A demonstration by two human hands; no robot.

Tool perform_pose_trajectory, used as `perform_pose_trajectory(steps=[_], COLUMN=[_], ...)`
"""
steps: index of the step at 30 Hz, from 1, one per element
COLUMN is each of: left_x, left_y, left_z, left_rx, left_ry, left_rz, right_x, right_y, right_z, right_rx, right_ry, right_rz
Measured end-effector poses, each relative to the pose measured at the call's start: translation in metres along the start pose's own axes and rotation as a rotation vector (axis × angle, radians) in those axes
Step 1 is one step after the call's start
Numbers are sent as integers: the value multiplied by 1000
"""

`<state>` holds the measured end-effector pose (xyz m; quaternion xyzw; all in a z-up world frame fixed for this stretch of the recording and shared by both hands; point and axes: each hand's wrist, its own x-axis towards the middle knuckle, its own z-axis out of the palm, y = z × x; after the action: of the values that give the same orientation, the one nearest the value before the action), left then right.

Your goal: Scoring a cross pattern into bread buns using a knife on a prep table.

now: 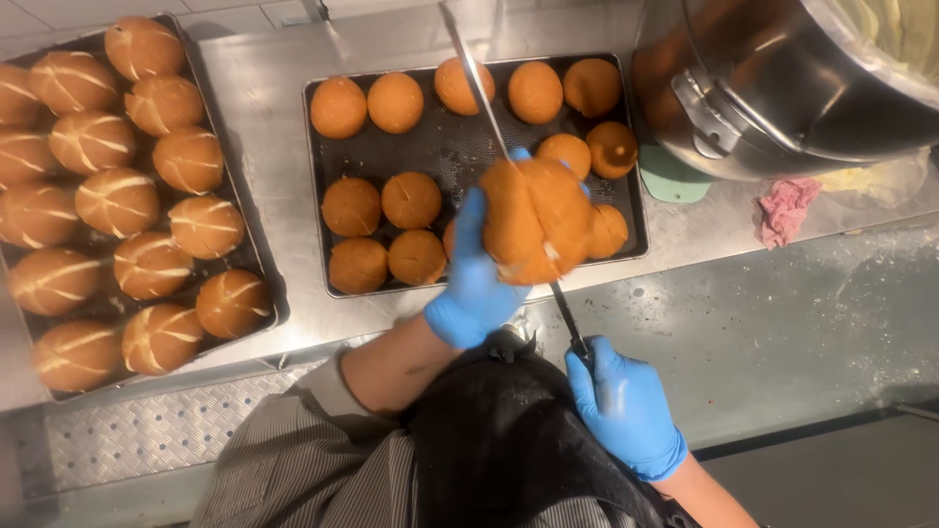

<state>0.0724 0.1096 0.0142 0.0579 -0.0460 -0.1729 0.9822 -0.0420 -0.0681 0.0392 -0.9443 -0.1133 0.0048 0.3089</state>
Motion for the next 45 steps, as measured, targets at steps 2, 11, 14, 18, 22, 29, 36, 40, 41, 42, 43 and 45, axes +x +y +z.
perform_pose_trajectory(steps=[2, 11, 14, 18, 22, 29, 36, 40, 41, 42, 43, 45], left_x=[-6, 7, 0, 10, 11, 40, 147, 170, 169, 164, 160, 168], left_y=[-10, 35, 26, 46, 66, 98, 139, 132, 129, 122, 115, 91], left_z=[-24, -30, -72, -77, -100, -141, -244, -301, -296, -263, -231, -206], left_rx=[243, 43, 278, 544, 421, 698, 1496, 1890, 2216, 2214, 2283, 2340], left_ry=[116, -54, 206, 233, 217, 414, -82, -141, -226, -227, -128, -34], left_rz=[84, -31, 0, 49, -69, -75, -370, -586, -577, -579, -457, -325], right_x=[6, 27, 37, 37, 34, 20, -2, -7, -10, -14, -18, -20], right_y=[-3, -23, -28, -15, -8, -36, -15, -8, -6, -2, 2, 10], right_z=[10, 41, 49, 57, 61, 46, 31, 29, 29, 30, 30, 28], right_rx=[-29, -152, -260, -113, 515, -166, -82, -102, -119, -121, -128, -141], right_ry=[-13, 70, 117, 55, -194, 7, 30, 38, 50, 49, 46, 49], right_rz=[35, 38, 59, 162, 584, 304, 626, 666, 643, 646, 663, 682])
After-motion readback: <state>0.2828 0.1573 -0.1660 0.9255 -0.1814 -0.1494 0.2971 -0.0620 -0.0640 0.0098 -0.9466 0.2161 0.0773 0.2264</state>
